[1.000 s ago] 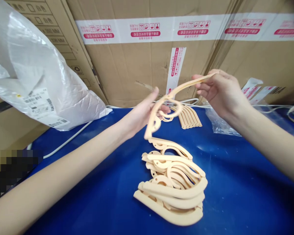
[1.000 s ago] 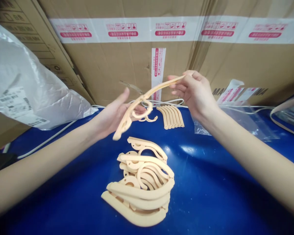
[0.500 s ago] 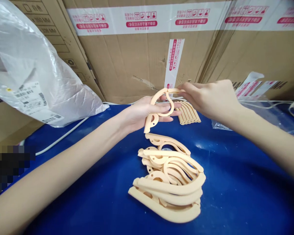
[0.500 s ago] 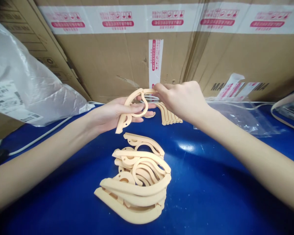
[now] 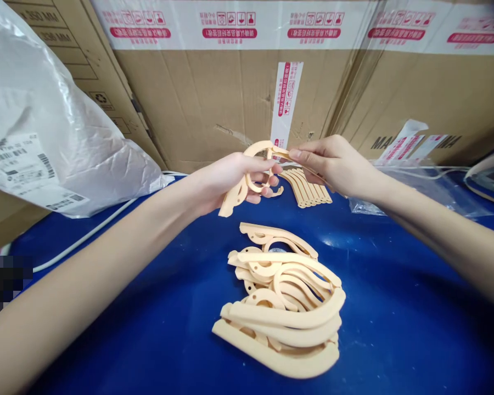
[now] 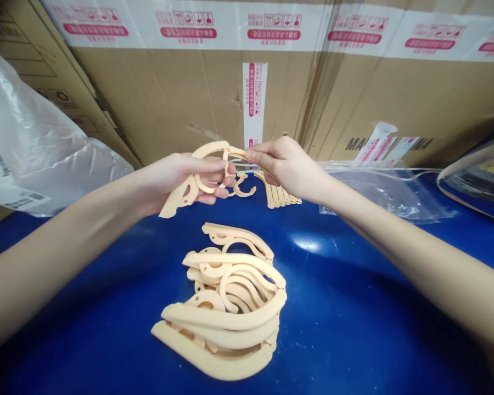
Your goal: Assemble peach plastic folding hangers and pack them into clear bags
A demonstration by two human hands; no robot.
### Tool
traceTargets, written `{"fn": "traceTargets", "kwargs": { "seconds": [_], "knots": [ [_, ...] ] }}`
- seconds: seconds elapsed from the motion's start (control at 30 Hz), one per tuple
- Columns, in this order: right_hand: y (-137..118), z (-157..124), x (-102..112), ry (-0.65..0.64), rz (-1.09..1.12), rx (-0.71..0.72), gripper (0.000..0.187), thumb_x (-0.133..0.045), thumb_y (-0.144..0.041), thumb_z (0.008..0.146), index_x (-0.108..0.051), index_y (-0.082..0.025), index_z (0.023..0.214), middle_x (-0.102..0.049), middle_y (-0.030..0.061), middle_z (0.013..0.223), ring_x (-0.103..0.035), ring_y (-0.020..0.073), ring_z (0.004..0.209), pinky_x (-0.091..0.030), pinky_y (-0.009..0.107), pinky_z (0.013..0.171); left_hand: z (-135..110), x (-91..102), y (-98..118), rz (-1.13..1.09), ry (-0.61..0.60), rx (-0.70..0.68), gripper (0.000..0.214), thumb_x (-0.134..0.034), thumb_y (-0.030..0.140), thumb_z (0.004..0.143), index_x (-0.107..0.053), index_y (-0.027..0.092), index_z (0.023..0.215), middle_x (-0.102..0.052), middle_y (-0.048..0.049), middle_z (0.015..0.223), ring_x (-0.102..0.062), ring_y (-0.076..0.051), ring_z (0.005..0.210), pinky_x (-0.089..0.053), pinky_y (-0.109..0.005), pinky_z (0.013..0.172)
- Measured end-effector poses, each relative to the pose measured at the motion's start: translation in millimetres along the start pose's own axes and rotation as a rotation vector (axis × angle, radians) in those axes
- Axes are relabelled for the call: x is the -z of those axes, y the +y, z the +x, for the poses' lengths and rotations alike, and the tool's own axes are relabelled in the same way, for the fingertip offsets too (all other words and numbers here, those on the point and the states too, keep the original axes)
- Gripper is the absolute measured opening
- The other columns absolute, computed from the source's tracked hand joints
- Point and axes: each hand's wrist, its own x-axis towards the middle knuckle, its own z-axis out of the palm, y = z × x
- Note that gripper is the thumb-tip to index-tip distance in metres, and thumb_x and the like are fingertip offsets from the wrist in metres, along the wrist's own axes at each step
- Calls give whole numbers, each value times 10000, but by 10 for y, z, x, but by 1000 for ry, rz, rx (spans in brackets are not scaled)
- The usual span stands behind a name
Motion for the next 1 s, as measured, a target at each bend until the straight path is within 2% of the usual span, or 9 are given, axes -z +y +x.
{"fn": "traceTargets", "kwargs": {
  "seconds": [0.1, 0.17, 0.27, 0.37, 0.5, 0.6, 0.73, 0.9, 1.0],
  "knots": [
    [79, 62, 72, 12, -172, -120, 393, -342, -445, 1012, -662, -217, 1021, -369, -63, 479, -321, 101, 387, -296, 271, 469, 29, -10, -95, 305, 99, -14, 126, -537, 191, 843, -479, 201, 731, -512, -11, 615, -512, -141, 533, -359, -267, 497],
    [170, 113, 155, 57, -395, -194, 426, -277, -416, 1019, -652, -216, 1053, -489, -30, 554, -423, 111, 435, -332, 273, 500, 54, -18, -189, 463, 133, -44, 124, -526, 215, 867, -483, 202, 751, -544, -13, 640, -524, -152, 557, -370, -280, 524],
    [310, 168, 262, 112, -650, -276, 375, -336, -313, 974, -673, -150, 990, -663, 108, 790, -571, 172, 645, -345, 310, 585, 81, -24, -331, 720, 159, -186, 65, -505, 238, 913, -543, 185, 919, -654, -59, 886, -618, -203, 765, -424, -308, 640],
    [408, 173, 286, 82, -789, -349, 383, -398, -327, 942, -700, -91, 956, -690, 241, 946, -620, 256, 782, -321, 346, 607, 84, -22, -442, 871, 170, -260, 186, -485, 128, 890, -549, 172, 1058, -639, -89, 1126, -625, -249, 982, -443, -339, 762],
    [475, 148, 225, -3, -896, -407, 324, -466, -285, 915, -731, -101, 938, -708, 265, 1010, -658, 325, 878, -333, 366, 632, 77, -11, -548, 1057, 221, -288, 229, -471, 124, 901, -542, 163, 1115, -607, -105, 1200, -612, -273, 1095, -469, -343, 779],
    [520, 140, 179, -19, -938, -404, 286, -497, -250, 909, -738, -103, 955, -708, 285, 1014, -663, 355, 903, -353, 381, 645, 79, 1, -605, 1091, 258, -293, 231, -484, 196, 926, -532, 167, 1150, -606, -106, 1204, -616, -277, 1096, -483, -339, 770],
    [607, 131, 125, -6, -950, -361, 288, -541, -296, 914, -728, -93, 999, -703, 295, 1005, -667, 360, 900, -384, 378, 649, 80, 5, -641, 1104, 278, -303, 209, -485, 215, 932, -535, 165, 1128, -620, -101, 1196, -615, -267, 1098, -484, -343, 834],
    [726, 141, 50, 37, -930, -306, 333, -499, -320, 935, -719, -100, 1051, -711, 272, 971, -678, 358, 897, -416, 373, 660, 73, -5, -647, 1081, 308, -315, 259, -521, 210, 908, -512, 157, 1161, -621, -103, 1218, -620, -268, 1110, -485, -330, 771],
    [785, 179, 34, 66, -890, -298, 332, -469, -288, 926, -727, -117, 1048, -724, 226, 957, -686, 349, 890, -445, 381, 678, 67, 2, -645, 1058, 310, -322, 290, -534, 228, 905, -500, 162, 1185, -624, -100, 1229, -626, -264, 1110, -479, -321, 731]
  ]
}}
